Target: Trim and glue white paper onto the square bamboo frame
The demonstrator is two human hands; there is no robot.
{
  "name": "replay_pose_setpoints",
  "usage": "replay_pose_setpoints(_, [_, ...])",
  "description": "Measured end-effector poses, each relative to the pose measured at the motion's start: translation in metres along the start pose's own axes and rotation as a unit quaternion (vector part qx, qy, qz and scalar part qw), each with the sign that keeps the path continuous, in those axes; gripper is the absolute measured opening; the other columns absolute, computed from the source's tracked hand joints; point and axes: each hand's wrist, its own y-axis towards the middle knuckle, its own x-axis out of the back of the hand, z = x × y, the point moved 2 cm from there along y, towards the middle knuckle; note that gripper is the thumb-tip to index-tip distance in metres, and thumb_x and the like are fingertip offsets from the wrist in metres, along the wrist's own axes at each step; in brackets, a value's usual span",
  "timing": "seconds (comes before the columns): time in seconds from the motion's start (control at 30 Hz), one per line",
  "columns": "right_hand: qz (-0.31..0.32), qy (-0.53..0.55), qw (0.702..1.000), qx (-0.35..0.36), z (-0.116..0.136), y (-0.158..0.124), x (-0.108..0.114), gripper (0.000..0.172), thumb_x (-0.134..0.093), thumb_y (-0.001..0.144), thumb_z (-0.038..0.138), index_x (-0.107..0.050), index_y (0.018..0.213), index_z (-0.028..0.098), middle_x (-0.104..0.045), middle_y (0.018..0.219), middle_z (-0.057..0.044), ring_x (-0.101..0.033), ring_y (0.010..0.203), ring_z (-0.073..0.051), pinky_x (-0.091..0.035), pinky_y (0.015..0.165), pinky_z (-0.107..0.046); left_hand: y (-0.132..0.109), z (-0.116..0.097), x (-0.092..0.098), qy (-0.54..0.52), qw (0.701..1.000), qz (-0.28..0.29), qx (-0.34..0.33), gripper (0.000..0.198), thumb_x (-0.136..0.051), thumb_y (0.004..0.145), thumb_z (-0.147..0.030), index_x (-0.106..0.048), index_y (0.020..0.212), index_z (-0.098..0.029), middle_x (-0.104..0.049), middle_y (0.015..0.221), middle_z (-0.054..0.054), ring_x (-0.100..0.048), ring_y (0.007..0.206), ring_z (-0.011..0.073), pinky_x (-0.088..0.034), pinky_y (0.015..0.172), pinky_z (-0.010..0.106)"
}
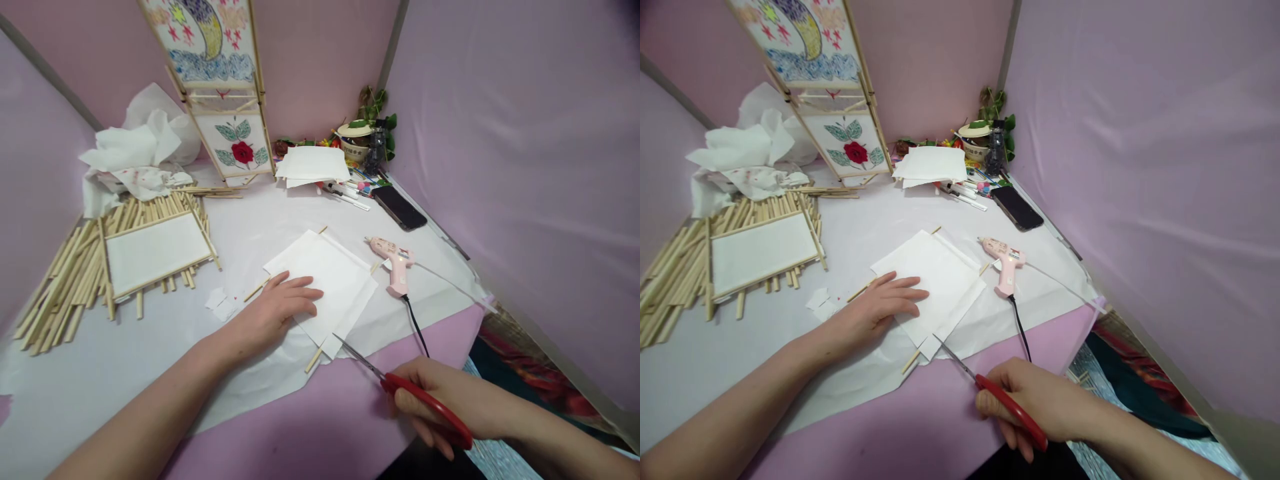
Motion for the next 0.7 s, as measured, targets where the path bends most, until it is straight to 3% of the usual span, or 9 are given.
replay_pose_setpoints(0.7, [-0.023, -0.047, 0.997, -0.053, 0.014, -0.007, 0.005, 0.05, -0.051, 0.086, 0.065, -0.055, 0.079, 0.016, -0.054, 0.053, 0.003, -0.045, 0.036, -0.004, -0.027, 0.032, -0.012, 0.0, 0.001, -0.001, 0.008, 1.0, 0.005, -0.004, 0.042, -0.033, 0.091, -0.004, -0.065, 0.103, -0.028, -0.059, 0.133, -0.003, -0.038, 0.137, 0.0178, -0.02, 0.115, 0.053])
